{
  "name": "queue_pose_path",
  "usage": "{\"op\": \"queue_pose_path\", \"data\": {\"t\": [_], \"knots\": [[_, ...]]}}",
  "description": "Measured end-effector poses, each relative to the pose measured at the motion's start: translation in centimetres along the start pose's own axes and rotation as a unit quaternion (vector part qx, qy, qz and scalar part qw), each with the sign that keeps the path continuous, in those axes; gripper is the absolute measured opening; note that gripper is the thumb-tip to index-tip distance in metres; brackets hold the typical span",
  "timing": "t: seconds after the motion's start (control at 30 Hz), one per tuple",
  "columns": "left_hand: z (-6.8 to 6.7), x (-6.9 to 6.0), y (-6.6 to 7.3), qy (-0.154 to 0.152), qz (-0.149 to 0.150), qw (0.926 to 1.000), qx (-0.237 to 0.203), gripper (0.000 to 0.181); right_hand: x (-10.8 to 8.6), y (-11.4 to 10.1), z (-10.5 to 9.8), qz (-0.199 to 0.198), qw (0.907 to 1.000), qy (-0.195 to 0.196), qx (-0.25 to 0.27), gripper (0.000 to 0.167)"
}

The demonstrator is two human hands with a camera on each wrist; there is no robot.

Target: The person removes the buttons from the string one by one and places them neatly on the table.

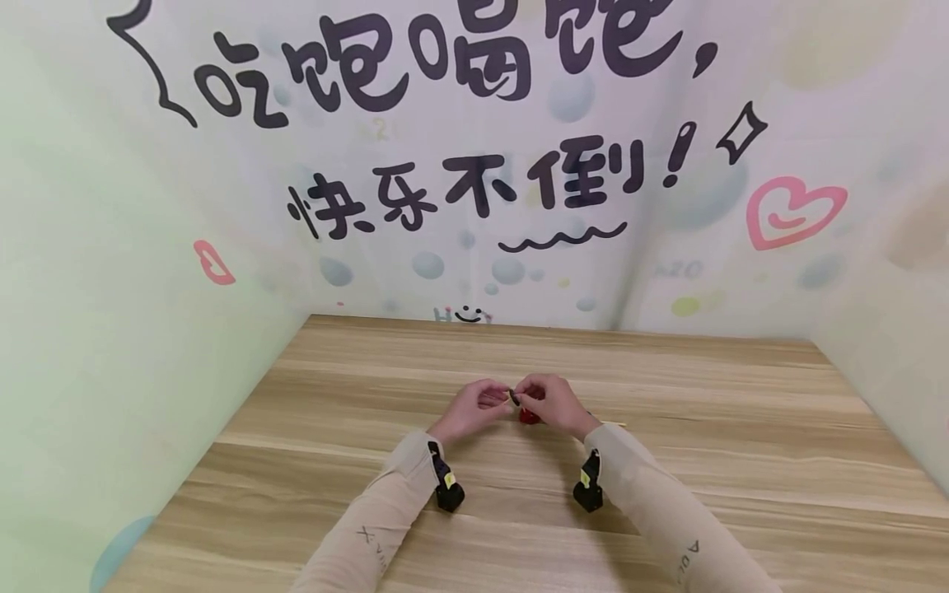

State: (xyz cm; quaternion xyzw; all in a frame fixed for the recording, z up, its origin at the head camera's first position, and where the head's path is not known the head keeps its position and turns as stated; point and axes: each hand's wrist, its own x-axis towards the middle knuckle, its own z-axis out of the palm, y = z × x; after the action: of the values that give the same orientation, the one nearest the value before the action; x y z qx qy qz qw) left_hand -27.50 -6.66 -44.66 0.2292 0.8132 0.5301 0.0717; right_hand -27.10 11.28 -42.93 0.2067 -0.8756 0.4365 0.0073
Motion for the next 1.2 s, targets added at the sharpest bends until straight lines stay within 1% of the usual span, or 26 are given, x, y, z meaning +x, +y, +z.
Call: {"op": "queue_pose_path", "data": {"t": [0.2, 0.27, 0.37, 0.47, 0.53, 0.8, 0.93, 1.17, 1.2], "knots": [[0.5, 0.1, 0.2, 0.008, 0.001, 0.9995, -0.03, 0.037, 0.0, 0.0, 0.0, -0.014, 0.9999, 0.002, 0.0, 0.005], [0.5, 0.0, 0.7, 0.01, 0.007, 0.9991, -0.041, 0.036, -0.1, 0.0, 0.0, -0.014, 0.9999, 0.004, 0.0, 0.005], [0.4, -0.5, 1.9, 0.008, 0.009, 0.9988, -0.047, 0.033, -0.1, -0.1, 0.0, -0.01, 0.9999, 0.006, 0.002, 0.005], [0.3, -0.9, 3.0, 0.004, 0.006, 0.999, -0.044, 0.031, -0.1, -0.2, 0.0, -0.005, 1.0, 0.006, 0.002, 0.005], [0.2, -1.1, 3.5, 0.004, 0.004, 0.9993, -0.037, 0.03, -0.2, -0.2, -0.1, -0.001, 1.0, 0.004, 0.003, 0.005], [0.3, -1.1, 3.8, 0.007, 0.007, 0.9994, -0.033, 0.03, -0.3, -0.2, -0.2, 0.006, 0.9999, 0.005, 0.007, 0.005], [0.3, -1.1, 3.7, 0.017, 0.003, 0.9993, -0.034, 0.03, -0.4, 0.0, -0.3, 0.006, 0.9999, 0.003, 0.008, 0.005], [0.4, 0.0, 0.4, 0.037, 0.0, 0.9993, 0.004, 0.032, -0.7, 0.3, -0.4, -0.006, 1.0, 0.006, 0.0, 0.006], [0.3, 0.0, 0.3, 0.038, 0.001, 0.9993, 0.004, 0.032, -0.7, 0.4, -0.4, -0.006, 1.0, 0.008, -0.001, 0.006]]}}
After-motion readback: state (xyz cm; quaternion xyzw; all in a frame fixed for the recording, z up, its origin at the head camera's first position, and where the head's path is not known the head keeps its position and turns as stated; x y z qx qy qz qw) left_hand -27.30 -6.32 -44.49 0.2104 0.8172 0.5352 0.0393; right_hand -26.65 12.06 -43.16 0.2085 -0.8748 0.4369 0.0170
